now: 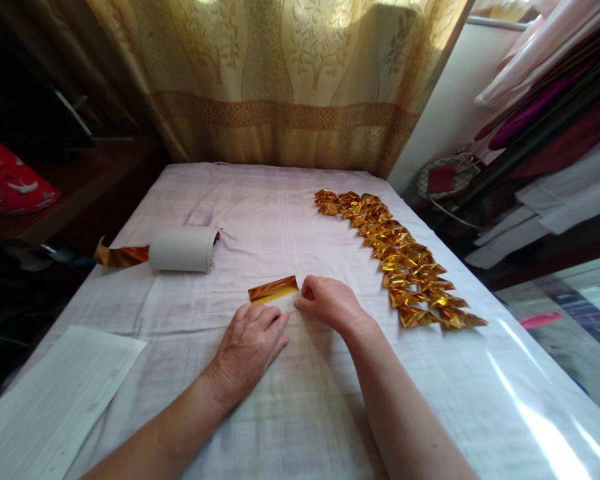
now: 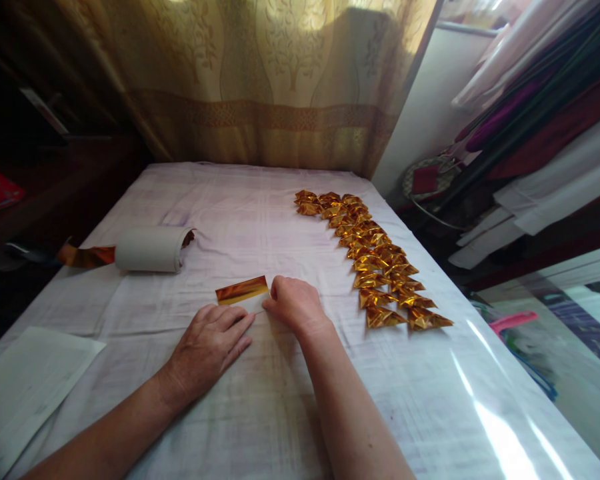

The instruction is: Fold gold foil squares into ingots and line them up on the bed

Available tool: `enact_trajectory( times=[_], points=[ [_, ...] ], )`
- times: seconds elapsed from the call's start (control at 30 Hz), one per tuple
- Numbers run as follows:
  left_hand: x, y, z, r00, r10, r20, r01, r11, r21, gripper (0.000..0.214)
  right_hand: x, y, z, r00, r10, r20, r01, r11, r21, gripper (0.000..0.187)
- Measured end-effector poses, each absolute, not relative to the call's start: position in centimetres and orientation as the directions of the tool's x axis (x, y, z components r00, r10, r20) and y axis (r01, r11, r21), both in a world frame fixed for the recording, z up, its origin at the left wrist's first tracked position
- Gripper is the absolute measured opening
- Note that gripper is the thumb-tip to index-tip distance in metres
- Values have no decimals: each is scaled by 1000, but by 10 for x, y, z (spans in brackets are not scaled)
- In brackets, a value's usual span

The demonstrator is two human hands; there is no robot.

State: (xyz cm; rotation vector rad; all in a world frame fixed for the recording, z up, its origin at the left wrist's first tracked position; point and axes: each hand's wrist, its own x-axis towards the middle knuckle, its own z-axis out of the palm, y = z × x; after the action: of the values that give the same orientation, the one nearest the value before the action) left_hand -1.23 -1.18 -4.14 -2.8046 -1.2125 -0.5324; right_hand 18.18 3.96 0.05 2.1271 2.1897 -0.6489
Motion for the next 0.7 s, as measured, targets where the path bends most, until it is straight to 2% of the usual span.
enact_trajectory(
  times=[0.17,0.33,0.6,0.7],
  points=[
    [-12,-13,-39,626,710,323,721,-684,106,26,183,39,-1,-96,951,-294,950,0,-312,15],
    [-11,-13,-39,627,721,294,730,-676,99,28,178,38,-4,-58,958,-281,964,-19,-263,32],
    [-16,-9,-37,631,714,303,729,-680,84,20,187,42,-3,-29,943,-331,944,-83,-319,19],
    [-21,-9,-30,633,730,257,735,-671,94,15,189,43,-2,-38,938,-346,933,-90,-349,14]
  ],
)
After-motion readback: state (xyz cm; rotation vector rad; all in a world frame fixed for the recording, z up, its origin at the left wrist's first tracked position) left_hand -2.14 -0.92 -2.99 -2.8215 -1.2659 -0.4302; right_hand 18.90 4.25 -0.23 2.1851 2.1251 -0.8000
